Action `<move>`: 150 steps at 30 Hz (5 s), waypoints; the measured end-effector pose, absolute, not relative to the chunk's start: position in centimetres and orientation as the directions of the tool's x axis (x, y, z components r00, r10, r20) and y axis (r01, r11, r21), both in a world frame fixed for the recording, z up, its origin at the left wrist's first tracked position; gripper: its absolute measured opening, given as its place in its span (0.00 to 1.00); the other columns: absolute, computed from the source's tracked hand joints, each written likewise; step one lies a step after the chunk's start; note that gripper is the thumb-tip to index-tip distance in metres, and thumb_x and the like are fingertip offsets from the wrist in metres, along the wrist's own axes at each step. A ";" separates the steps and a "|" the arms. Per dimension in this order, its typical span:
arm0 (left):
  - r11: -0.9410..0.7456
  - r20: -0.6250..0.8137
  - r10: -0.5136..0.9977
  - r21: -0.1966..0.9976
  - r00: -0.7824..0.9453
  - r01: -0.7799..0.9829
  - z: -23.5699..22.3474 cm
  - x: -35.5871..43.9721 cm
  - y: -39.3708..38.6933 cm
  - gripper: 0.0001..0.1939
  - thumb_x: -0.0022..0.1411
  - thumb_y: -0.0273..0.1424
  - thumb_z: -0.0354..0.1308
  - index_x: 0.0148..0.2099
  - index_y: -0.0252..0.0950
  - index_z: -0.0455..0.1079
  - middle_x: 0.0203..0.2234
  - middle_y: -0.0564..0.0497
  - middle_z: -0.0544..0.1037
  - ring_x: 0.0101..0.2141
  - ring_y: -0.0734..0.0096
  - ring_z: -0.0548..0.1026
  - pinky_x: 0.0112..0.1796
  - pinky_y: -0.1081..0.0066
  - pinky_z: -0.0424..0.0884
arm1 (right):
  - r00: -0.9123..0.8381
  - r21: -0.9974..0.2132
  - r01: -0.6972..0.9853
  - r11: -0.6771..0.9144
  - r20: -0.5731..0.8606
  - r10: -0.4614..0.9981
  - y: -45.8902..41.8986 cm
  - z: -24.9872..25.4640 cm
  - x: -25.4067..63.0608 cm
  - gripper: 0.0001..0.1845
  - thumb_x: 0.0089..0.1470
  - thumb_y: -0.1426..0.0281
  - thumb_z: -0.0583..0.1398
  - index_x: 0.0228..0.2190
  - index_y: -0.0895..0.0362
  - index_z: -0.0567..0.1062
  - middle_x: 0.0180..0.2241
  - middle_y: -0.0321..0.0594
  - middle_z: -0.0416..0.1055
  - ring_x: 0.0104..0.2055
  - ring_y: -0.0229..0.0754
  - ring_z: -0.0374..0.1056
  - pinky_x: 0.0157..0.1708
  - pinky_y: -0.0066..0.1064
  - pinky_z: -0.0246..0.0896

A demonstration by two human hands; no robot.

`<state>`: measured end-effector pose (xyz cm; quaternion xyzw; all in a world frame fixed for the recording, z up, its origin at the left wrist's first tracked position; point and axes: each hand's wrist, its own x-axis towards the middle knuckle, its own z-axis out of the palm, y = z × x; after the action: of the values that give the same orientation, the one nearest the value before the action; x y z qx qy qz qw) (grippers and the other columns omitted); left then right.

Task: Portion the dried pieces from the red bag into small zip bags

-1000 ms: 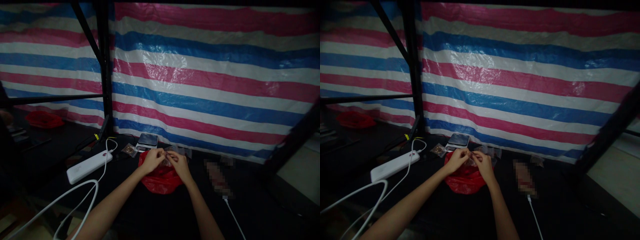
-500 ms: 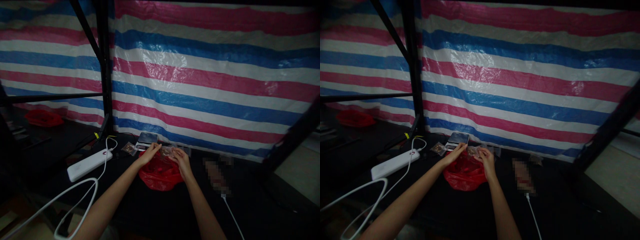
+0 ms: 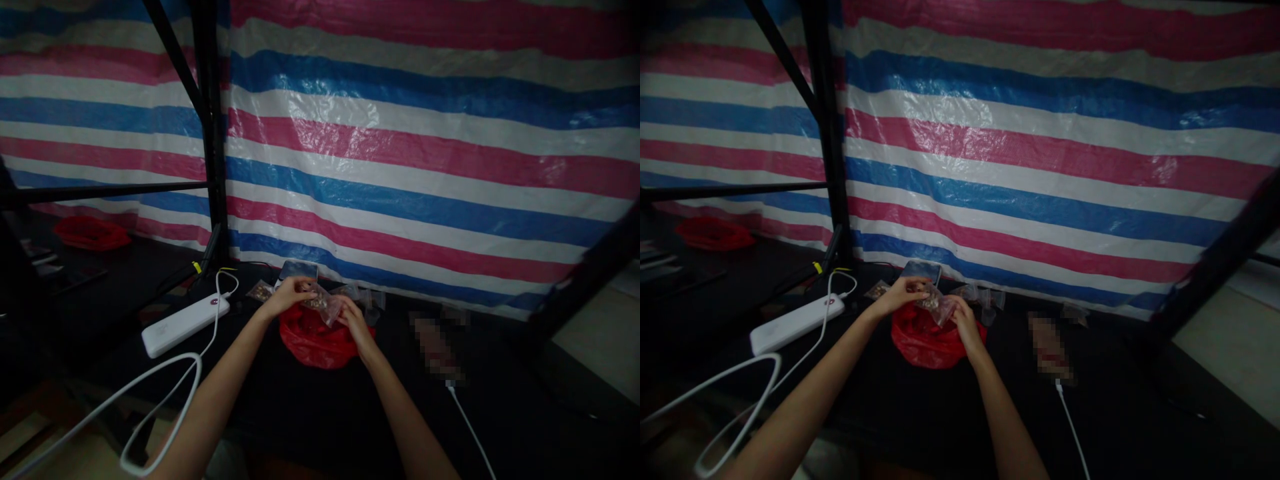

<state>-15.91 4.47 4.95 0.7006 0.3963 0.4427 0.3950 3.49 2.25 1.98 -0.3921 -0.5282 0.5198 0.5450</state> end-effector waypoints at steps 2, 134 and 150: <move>-0.478 0.363 0.855 0.829 0.371 0.290 4.9 -15.5 4.0 0.24 0.47 0.34 0.61 0.48 0.33 0.69 0.29 0.50 0.75 0.31 0.70 0.71 0.34 0.73 0.65 | -0.071 -0.974 -0.145 0.175 0.186 0.980 2.2 2.3 3.7 0.19 0.43 0.57 0.58 0.37 0.53 0.70 0.39 0.42 0.74 0.43 0.48 0.69 0.35 0.37 0.66; -0.484 0.452 0.873 0.756 0.184 0.440 1.6 -17.7 3.3 0.10 0.52 0.34 0.59 0.29 0.32 0.75 0.25 0.48 0.78 0.27 0.70 0.73 0.30 0.74 0.64 | -0.078 -0.582 0.753 0.308 0.386 0.919 0.6 2.2 3.4 0.13 0.47 0.57 0.57 0.28 0.49 0.77 0.22 0.34 0.75 0.27 0.41 0.71 0.26 0.27 0.59; -0.519 0.494 0.848 0.699 0.193 0.492 1.6 -16.7 2.6 0.14 0.55 0.39 0.55 0.32 0.33 0.72 0.28 0.50 0.77 0.30 0.71 0.73 0.34 0.75 0.64 | -0.157 -0.463 0.808 0.364 0.425 0.891 0.4 2.4 3.4 0.10 0.52 0.63 0.53 0.32 0.50 0.72 0.27 0.34 0.74 0.29 0.39 0.70 0.26 0.26 0.54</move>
<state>-16.70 2.59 1.56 0.7467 0.4486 0.4496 0.1976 3.40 0.37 2.36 -0.5605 -0.7581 0.0634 0.3273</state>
